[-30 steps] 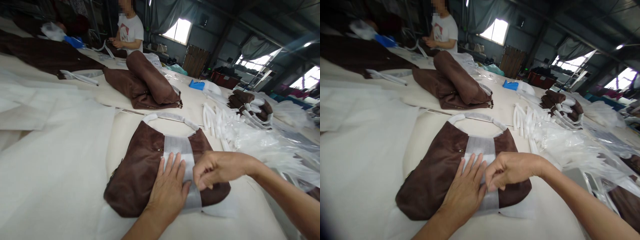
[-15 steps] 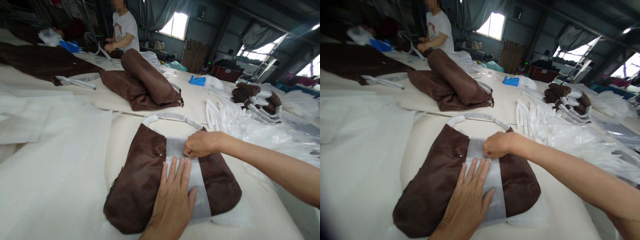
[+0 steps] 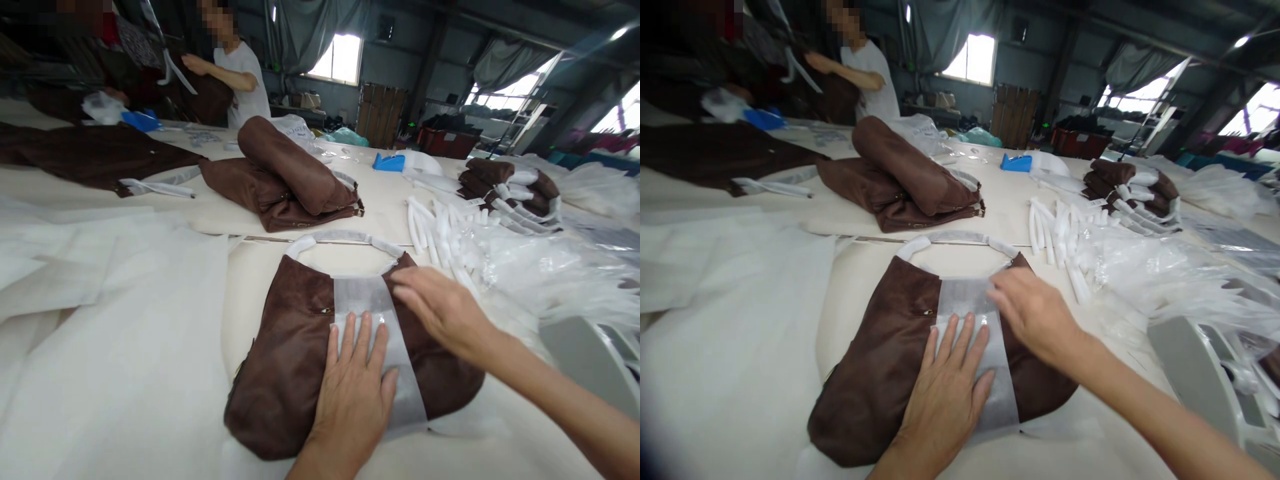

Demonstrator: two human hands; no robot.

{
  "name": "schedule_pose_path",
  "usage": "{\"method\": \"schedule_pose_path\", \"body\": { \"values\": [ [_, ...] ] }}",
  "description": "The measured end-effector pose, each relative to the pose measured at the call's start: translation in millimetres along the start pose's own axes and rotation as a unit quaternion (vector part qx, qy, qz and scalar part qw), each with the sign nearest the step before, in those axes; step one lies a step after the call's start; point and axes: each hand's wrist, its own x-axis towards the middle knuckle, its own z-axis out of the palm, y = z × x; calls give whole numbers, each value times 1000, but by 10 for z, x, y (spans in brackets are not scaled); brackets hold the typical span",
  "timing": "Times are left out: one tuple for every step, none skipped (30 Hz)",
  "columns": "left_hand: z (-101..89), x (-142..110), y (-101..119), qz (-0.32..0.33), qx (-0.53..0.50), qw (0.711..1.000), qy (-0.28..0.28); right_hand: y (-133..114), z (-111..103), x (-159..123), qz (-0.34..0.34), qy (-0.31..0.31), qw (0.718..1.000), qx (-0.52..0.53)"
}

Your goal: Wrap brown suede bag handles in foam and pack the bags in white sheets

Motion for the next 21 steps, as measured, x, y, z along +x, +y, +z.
{"method": "schedule_pose_path", "body": {
  "values": [
    [-4,4,-1,-1,-8,1000,-9,-83,109,-215,-55,-10,998,41],
    [-13,7,-4,-1,-18,1000,-15,-153,236,-394,-85,-26,995,51],
    [-30,9,-12,-2,-31,999,-23,-204,369,-531,-102,-32,993,55],
    [-55,8,-25,0,-50,998,-30,-234,494,-625,-103,-41,992,51],
    [-88,4,-45,1,-76,997,-33,-247,602,-679,-97,-42,993,43],
    [-130,-3,-73,-3,-109,994,-29,-247,684,-702,-88,-37,995,37],
    [-179,-13,-110,-14,-146,989,-17,-240,740,-704,-80,-31,996,33],
    [-233,-22,-155,-33,-181,983,2,-230,770,-695,-77,-22,996,29],
    [-289,-28,-205,-61,-204,977,30,-221,781,-682,-80,-14,996,27],
    [-343,-29,-258,-92,-209,972,64,-214,780,-670,-83,-9,996,26],
    [-391,-22,-310,-121,-193,969,92,-210,775,-661,-85,-7,996,25],
    [-432,-8,-357,-139,-164,970,113,-208,770,-657,-85,-5,996,22],
    [-461,11,-396,-144,-127,973,125,-209,768,-655,-84,-4,996,19],
    [-479,30,-423,-133,-91,979,126,-214,769,-657,-82,-3,997,16],
    [-486,45,-437,-108,-62,985,116,-226,771,-661,-76,1,997,13],
    [-484,50,-438,-76,-40,992,97,-246,770,-668,-67,5,998,10],
    [-476,42,-431,-41,-22,996,76,-275,763,-674,-56,10,998,8],
    [-463,20,-423,-9,-3,998,55,-310,750,-678,-43,14,999,7],
    [-444,-11,-422,18,16,999,37,-347,731,-675,-29,19,999,5],
    [-419,-44,-437,36,38,998,31,-380,708,-662,-17,22,1000,5],
    [-387,-70,-471,49,58,997,34,-403,682,-640,-9,24,1000,6]
  ]
}}
